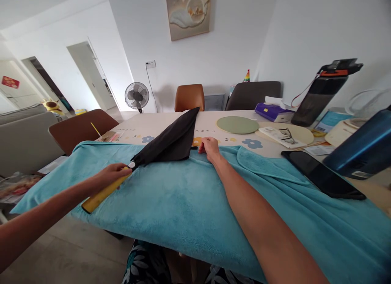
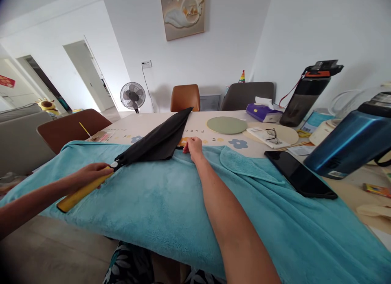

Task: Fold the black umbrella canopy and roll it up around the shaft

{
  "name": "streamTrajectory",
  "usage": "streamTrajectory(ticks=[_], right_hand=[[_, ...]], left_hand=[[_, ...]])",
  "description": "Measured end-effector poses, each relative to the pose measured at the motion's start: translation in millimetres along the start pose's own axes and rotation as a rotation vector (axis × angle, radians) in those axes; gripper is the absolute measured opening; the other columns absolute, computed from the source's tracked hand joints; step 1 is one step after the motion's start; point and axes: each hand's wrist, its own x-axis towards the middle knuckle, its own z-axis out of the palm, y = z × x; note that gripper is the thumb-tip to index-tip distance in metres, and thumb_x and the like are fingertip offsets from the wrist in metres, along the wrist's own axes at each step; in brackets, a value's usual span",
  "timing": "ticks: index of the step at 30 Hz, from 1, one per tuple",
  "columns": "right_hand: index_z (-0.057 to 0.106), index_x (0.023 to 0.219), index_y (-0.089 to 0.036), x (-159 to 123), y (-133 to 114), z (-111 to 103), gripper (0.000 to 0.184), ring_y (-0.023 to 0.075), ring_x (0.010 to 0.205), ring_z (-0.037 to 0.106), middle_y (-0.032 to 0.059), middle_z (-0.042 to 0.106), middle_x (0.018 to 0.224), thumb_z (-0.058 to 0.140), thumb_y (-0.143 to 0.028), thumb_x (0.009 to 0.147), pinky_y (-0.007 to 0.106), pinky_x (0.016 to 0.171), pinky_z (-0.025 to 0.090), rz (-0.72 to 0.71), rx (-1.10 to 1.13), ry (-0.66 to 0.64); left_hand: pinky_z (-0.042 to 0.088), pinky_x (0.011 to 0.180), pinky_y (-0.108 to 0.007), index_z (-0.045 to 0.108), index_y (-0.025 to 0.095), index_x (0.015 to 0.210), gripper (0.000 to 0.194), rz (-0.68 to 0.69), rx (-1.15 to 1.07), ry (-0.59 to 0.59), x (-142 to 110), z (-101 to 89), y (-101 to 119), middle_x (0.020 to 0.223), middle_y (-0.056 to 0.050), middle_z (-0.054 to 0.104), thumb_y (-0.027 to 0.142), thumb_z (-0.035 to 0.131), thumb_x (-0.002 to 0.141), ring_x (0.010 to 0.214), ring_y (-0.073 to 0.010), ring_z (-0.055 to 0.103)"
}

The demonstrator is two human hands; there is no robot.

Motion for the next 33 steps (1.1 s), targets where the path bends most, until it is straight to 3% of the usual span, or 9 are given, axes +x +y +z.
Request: streamTrajectory(ticks=[2,4,7,11,13,21,25,31,33], right_hand=[[0.045,0.058,-0.017,0.8,0.0,-0.6,0.010,0.0089,0.028,0.043,-0.0048,0.047,0.036,0.046,-0.008,0.063,0.020,0.030,0.040,0.004,0.009,0.000],[0.045,0.061,-0.017,1.5,-0.2,-1.1,0.010,0.0089,0.029,0.044,-0.0052,0.048,0.038,0.046,-0.008,0.065,0.020,0.030,0.040,0.009,0.018,-0.001],[0.046,0.064,-0.017,1.4,-1.1,-1.0,0.010,0.0088,0.029,0.045,-0.0060,0.048,0.039,0.047,-0.007,0.066,0.019,0.030,0.040,0.018,0.027,0.001],[0.046,0.062,-0.016,0.2,-2.7,0.4,0.012,0.0087,0.029,0.044,-0.0056,0.048,0.038,0.046,-0.005,0.066,0.018,0.029,0.039,0.024,0.043,0.010],[0.047,0.060,-0.016,0.4,-3.6,0.7,0.013,0.0087,0.029,0.044,-0.0052,0.048,0.038,0.046,-0.004,0.065,0.018,0.029,0.038,0.030,0.064,0.023],[0.044,0.062,-0.017,7.0,-9.6,-6.5,0.015,0.0081,0.035,0.046,-0.0066,0.045,0.041,0.046,-0.005,0.070,0.020,0.037,0.044,0.077,0.237,0.121],[0.046,0.062,-0.017,6.9,-8.9,-6.7,0.015,0.0091,0.035,0.046,-0.0056,0.046,0.041,0.047,-0.004,0.070,0.021,0.035,0.044,0.080,0.255,0.108],[0.046,0.063,-0.016,5.6,-8.2,-5.2,0.014,0.0090,0.034,0.045,-0.0056,0.046,0.041,0.047,-0.004,0.070,0.021,0.034,0.043,0.073,0.240,0.102],[0.046,0.063,-0.017,5.4,-8.2,-5.5,0.014,0.0089,0.034,0.045,-0.0057,0.046,0.041,0.048,-0.005,0.070,0.021,0.035,0.043,0.070,0.234,0.097]], left_hand=[[0.046,0.055,-0.026,0.058,0.017,0.083,0.028,-0.058,-0.372,-0.217,-3.4,-5.6,4.8,0.075,-0.004,0.057,0.044,0.056,0.076,0.062,-0.0146,0.054],[0.044,0.046,-0.023,0.058,0.016,0.081,0.026,-0.099,-0.632,-0.327,-4.4,-7.7,5.7,0.072,-0.004,0.057,0.041,0.056,0.077,0.053,-0.0106,0.050],[0.039,0.036,-0.018,0.059,0.015,0.075,0.023,-0.146,-0.763,-0.303,-4.0,-2.6,2.6,0.066,-0.003,0.055,0.038,0.060,0.076,0.047,-0.0084,0.047],[0.044,0.038,-0.018,0.061,0.017,0.075,0.014,-0.150,-0.649,-0.137,-3.8,7.6,0.4,0.066,-0.003,0.057,0.028,0.067,0.070,0.056,-0.0131,0.056],[0.048,0.042,-0.021,0.062,0.017,0.080,0.014,-0.162,-0.603,-0.121,-3.3,6.6,1.1,0.065,-0.003,0.056,0.026,0.067,0.071,0.054,-0.0132,0.055],[0.041,0.036,-0.016,0.057,0.006,0.093,0.030,-0.009,-1.156,-0.416,-0.4,-13.3,-15.9,0.067,-0.004,0.048,0.031,0.042,0.087,0.053,-0.0095,0.048],[0.043,0.037,-0.020,0.056,0.011,0.097,0.026,-0.125,-0.979,-0.456,-2.7,-8.1,-19.9,0.070,-0.003,0.051,0.034,0.048,0.085,0.050,-0.0098,0.048],[0.047,0.040,-0.023,0.058,0.016,0.080,0.017,-0.102,-0.615,-0.207,-8.8,-0.2,2.0,0.070,-0.004,0.056,0.031,0.064,0.075,0.055,-0.0141,0.056],[0.044,0.036,-0.022,0.057,0.016,0.078,0.019,-0.110,-0.600,-0.195,-10.7,1.1,9.4,0.065,-0.002,0.054,0.034,0.064,0.075,0.049,-0.0123,0.052]])
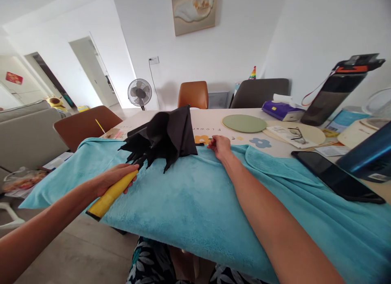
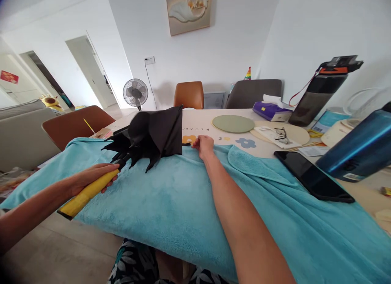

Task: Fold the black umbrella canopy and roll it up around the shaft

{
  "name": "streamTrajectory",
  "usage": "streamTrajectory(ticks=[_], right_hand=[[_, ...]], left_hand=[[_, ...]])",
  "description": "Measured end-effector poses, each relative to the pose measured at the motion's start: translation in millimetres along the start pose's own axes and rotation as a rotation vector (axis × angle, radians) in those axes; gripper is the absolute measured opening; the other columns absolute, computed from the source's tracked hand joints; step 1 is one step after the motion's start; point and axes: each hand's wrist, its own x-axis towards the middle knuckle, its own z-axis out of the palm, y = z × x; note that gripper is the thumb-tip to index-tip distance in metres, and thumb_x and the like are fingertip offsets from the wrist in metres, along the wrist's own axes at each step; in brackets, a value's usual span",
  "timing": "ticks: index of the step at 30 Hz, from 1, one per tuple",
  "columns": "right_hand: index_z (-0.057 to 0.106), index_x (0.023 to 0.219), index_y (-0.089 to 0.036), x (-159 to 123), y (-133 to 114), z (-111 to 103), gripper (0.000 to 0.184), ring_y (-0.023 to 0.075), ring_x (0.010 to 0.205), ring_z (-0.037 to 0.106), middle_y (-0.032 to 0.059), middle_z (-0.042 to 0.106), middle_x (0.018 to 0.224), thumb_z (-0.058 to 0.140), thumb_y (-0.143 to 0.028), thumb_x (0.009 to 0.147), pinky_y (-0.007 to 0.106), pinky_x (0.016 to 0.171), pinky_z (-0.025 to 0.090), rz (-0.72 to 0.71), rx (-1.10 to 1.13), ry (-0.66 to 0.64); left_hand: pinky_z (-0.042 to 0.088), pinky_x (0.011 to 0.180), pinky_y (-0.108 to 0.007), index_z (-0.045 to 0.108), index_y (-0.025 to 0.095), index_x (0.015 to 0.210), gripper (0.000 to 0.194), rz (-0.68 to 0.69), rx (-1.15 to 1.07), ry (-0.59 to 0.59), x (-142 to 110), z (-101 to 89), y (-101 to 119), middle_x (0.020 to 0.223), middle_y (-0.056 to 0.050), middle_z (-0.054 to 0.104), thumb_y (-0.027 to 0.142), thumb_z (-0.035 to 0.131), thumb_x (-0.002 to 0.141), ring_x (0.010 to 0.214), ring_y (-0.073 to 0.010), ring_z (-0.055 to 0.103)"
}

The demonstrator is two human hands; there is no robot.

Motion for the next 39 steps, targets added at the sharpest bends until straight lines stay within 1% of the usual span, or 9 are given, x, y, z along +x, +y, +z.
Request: streamTrajectory(ticks=[6,11,14,18,22,30,34,37,39], right_hand=[[0.047,0.060,-0.018,-0.7,-0.8,0.2,0.014,0.0091,0.036,0.046,-0.0055,0.047,0.042,0.052,-0.007,0.067,0.021,0.037,0.044,0.013,-0.029,-0.016],[0.048,0.055,-0.018,-0.1,0.0,1.3,0.016,0.0098,0.036,0.045,-0.0047,0.048,0.041,0.050,-0.006,0.065,0.021,0.037,0.042,0.013,-0.053,-0.017],[0.048,0.055,-0.017,1.5,2.4,2.0,0.016,0.0081,0.037,0.045,-0.0055,0.048,0.041,0.050,-0.006,0.065,0.019,0.037,0.040,-0.016,-0.053,0.010],[0.047,0.055,-0.017,1.3,2.7,2.4,0.016,0.0063,0.036,0.042,-0.0073,0.045,0.040,0.051,-0.005,0.065,0.016,0.036,0.037,-0.034,-0.047,0.046],[0.048,0.061,-0.017,-1.9,-1.1,1.7,0.012,0.0095,0.037,0.047,-0.0052,0.048,0.044,0.051,-0.007,0.068,0.021,0.037,0.042,0.002,-0.049,-0.005],[0.048,0.062,-0.016,-3.9,0.7,3.3,0.012,0.0098,0.035,0.046,-0.0051,0.048,0.042,0.049,-0.006,0.068,0.021,0.034,0.041,0.008,-0.069,0.004],[0.048,0.062,-0.017,-4.1,-7.4,6.9,0.011,0.0095,0.035,0.045,-0.0053,0.048,0.043,0.049,-0.008,0.067,0.020,0.032,0.038,-0.016,-0.081,0.049],[0.051,0.067,-0.018,-13.3,-25.7,19.7,0.006,0.0091,0.039,0.048,-0.0057,0.049,0.048,0.051,-0.012,0.069,0.019,0.035,0.039,-0.146,-0.109,0.048],[0.056,0.075,-0.019,-28.3,-38.8,35.2,0.008,0.0098,0.046,0.052,-0.0053,0.052,0.053,0.054,-0.014,0.069,0.019,0.041,0.043,-0.338,-0.194,-0.016]], left_hand=[[0.030,0.027,-0.014,0.056,0.013,0.087,0.024,-0.039,-0.432,-0.265,-9.7,13.2,-1.5,0.060,0.003,0.042,0.036,0.052,0.082,0.042,-0.0064,0.040],[0.038,0.032,-0.019,0.052,0.017,0.098,0.028,-0.105,-0.301,-0.144,-11.6,29.8,-16.5,0.064,0.002,0.047,0.039,0.055,0.081,0.047,-0.0093,0.046],[0.036,0.030,-0.019,0.051,0.017,0.098,0.024,-0.080,-0.349,-0.180,-5.2,34.2,-19.0,0.063,0.002,0.046,0.036,0.050,0.083,0.044,-0.0095,0.044],[0.038,0.030,-0.018,0.049,0.014,0.092,0.017,-0.103,-0.520,-0.195,7.1,30.7,-22.3,0.063,0.000,0.046,0.026,0.040,0.086,0.046,-0.0099,0.045],[0.026,0.025,-0.012,0.049,0.014,0.093,0.020,-0.004,-0.862,-0.301,12.2,28.5,-29.8,0.061,0.002,0.038,0.027,0.036,0.086,0.041,-0.0068,0.037],[0.032,0.027,-0.015,0.050,0.016,0.099,0.022,-0.028,-0.613,-0.261,13.3,43.0,-33.9,0.066,0.002,0.045,0.032,0.043,0.085,0.044,-0.0077,0.041],[0.049,0.042,-0.020,0.052,0.012,0.094,0.019,-0.009,-0.583,-0.150,16.2,49.4,-34.3,0.071,-0.002,0.051,0.027,0.044,0.085,0.055,-0.0099,0.053],[0.051,0.046,-0.022,0.053,0.011,0.088,0.016,0.058,-0.569,-0.146,18.9,53.8,-36.2,0.073,-0.003,0.053,0.024,0.045,0.084,0.055,-0.0102,0.054],[0.046,0.039,-0.021,0.053,0.013,0.087,0.015,0.092,-0.581,-0.185,20.8,56.2,-38.3,0.073,-0.002,0.053,0.026,0.047,0.082,0.050,-0.0092,0.051]])
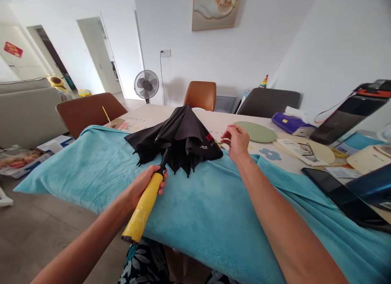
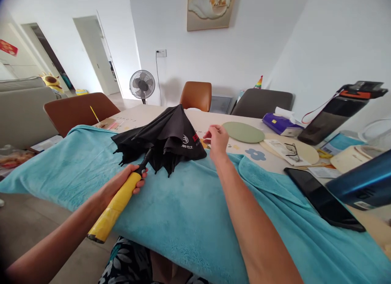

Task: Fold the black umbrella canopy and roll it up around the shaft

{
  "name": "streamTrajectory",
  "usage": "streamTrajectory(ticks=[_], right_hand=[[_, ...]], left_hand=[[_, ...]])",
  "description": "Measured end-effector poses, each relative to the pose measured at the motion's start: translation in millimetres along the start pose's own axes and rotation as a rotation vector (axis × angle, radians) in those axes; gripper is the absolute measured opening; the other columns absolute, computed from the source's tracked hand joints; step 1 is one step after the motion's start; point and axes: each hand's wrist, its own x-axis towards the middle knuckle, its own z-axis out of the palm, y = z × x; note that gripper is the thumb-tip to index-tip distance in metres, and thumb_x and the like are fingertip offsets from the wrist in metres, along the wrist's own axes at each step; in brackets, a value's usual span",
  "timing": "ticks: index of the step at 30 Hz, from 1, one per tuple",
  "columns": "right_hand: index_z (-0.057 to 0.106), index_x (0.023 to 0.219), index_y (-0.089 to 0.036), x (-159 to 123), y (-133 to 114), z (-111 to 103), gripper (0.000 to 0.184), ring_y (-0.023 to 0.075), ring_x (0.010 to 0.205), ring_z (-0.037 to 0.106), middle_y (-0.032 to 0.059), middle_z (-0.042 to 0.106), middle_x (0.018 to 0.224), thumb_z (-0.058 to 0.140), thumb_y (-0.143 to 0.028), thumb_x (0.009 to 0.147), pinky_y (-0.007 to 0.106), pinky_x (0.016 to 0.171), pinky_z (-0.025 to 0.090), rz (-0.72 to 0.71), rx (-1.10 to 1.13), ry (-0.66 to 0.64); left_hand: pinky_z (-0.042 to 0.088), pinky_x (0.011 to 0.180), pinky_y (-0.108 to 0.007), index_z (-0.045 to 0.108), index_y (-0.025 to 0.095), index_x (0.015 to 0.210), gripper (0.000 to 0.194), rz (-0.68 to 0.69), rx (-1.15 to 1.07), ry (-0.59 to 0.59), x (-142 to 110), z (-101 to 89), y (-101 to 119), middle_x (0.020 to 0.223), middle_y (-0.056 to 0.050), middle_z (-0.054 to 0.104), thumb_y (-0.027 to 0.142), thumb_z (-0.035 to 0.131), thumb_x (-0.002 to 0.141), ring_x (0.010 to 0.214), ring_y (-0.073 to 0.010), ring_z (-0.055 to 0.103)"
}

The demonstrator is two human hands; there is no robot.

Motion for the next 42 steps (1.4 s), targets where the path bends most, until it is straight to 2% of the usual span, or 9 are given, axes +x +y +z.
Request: streamTrajectory(ticks=[3,7,13,19,27,34,36,38,42], right_hand=[[0.061,0.084,-0.020,-26.7,-25.3,26.5,0.015,0.0125,0.070,0.061,-0.0012,0.062,0.070,0.056,-0.016,0.072,0.025,0.064,0.051,-0.308,-0.196,-0.225],[0.058,0.113,-0.024,-64.7,-32.6,61.8,0.039,0.0169,0.110,0.053,0.0031,0.061,0.114,0.047,-0.011,0.078,0.037,0.099,0.039,-0.658,-0.525,-0.592],[0.054,0.122,-0.023,-80.9,-12.9,88.8,0.046,0.0160,0.113,0.052,0.0039,0.059,0.119,0.034,-0.007,0.083,0.036,0.099,0.040,-0.759,-0.751,-0.998],[0.035,0.137,-0.024,-85.6,-20.2,95.9,0.055,0.0190,0.109,0.051,0.0076,0.052,0.115,0.041,-0.012,0.083,0.036,0.094,0.043,-0.837,-0.862,-0.918],[0.065,0.095,-0.020,-77.5,-34.9,123.6,0.023,0.0224,0.093,0.055,0.0080,0.060,0.101,0.050,-0.011,0.081,0.036,0.079,0.044,-1.037,-1.183,-1.039],[0.062,0.091,-0.018,-61.1,-53.6,172.3,0.018,0.0220,0.088,0.053,0.0078,0.056,0.096,0.045,-0.016,0.085,0.032,0.074,0.043,-0.928,-0.952,-0.540],[0.062,0.089,-0.017,-66.2,-45.7,172.9,0.015,0.0210,0.086,0.054,0.0084,0.056,0.096,0.047,-0.017,0.084,0.031,0.072,0.043,-1.002,-0.964,-0.640],[0.062,0.089,-0.018,-71.0,-37.9,164.8,0.014,0.0203,0.084,0.056,0.0085,0.057,0.096,0.049,-0.017,0.083,0.029,0.071,0.044,-1.089,-1.043,-0.887],[0.060,0.098,-0.019,-71.3,-29.4,138.2,0.020,0.0203,0.091,0.056,0.0084,0.057,0.100,0.046,-0.014,0.084,0.030,0.076,0.046,-1.078,-0.972,-0.749]], left_hand=[[0.042,0.035,-0.021,0.053,0.015,0.089,0.015,-0.012,-0.019,0.026,2.7,-1.4,-3.8,0.073,-0.003,0.055,0.026,0.049,0.080,0.048,-0.0098,0.050],[0.042,0.036,-0.022,0.055,0.014,0.090,0.019,-0.065,-0.013,0.006,4.5,-6.8,-5.3,0.069,-0.005,0.058,0.029,0.049,0.081,0.044,-0.0110,0.051],[0.045,0.042,-0.023,0.057,0.012,0.085,0.023,-0.087,-0.045,-0.065,1.7,-8.5,-1.4,0.061,-0.006,0.059,0.032,0.047,0.083,0.043,-0.0123,0.053],[0.047,0.045,-0.024,0.056,0.012,0.083,0.020,-0.089,-0.068,-0.037,-1.3,-5.3,1.3,0.067,-0.008,0.062,0.030,0.047,0.082,0.045,-0.0127,0.055],[0.047,0.044,-0.025,0.053,0.013,0.080,0.017,-0.028,-0.082,-0.082,7.0,-13.5,-6.2,0.070,-0.008,0.063,0.029,0.049,0.081,0.045,-0.0130,0.056],[0.047,0.048,-0.024,0.055,0.013,0.089,0.022,-0.062,-0.145,-0.119,5.5,-16.3,-3.6,0.068,-0.008,0.061,0.033,0.049,0.081,0.050,-0.0133,0.057],[0.047,0.047,-0.023,0.056,0.013,0.090,0.024,-0.058,-0.185,-0.135,6.4,-19.3,-3.7,0.068,-0.007,0.061,0.034,0.050,0.081,0.052,-0.0132,0.057],[0.047,0.047,-0.023,0.057,0.013,0.088,0.023,-0.060,-0.197,-0.141,7.7,-21.9,-4.5,0.068,-0.008,0.060,0.034,0.050,0.080,0.052,-0.0131,0.057],[0.048,0.049,-0.023,0.058,0.011,0.084,0.022,-0.089,-0.207,-0.141,9.4,-22.8,-6.2,0.070,-0.009,0.061,0.032,0.051,0.079,0.052,-0.0131,0.057]])
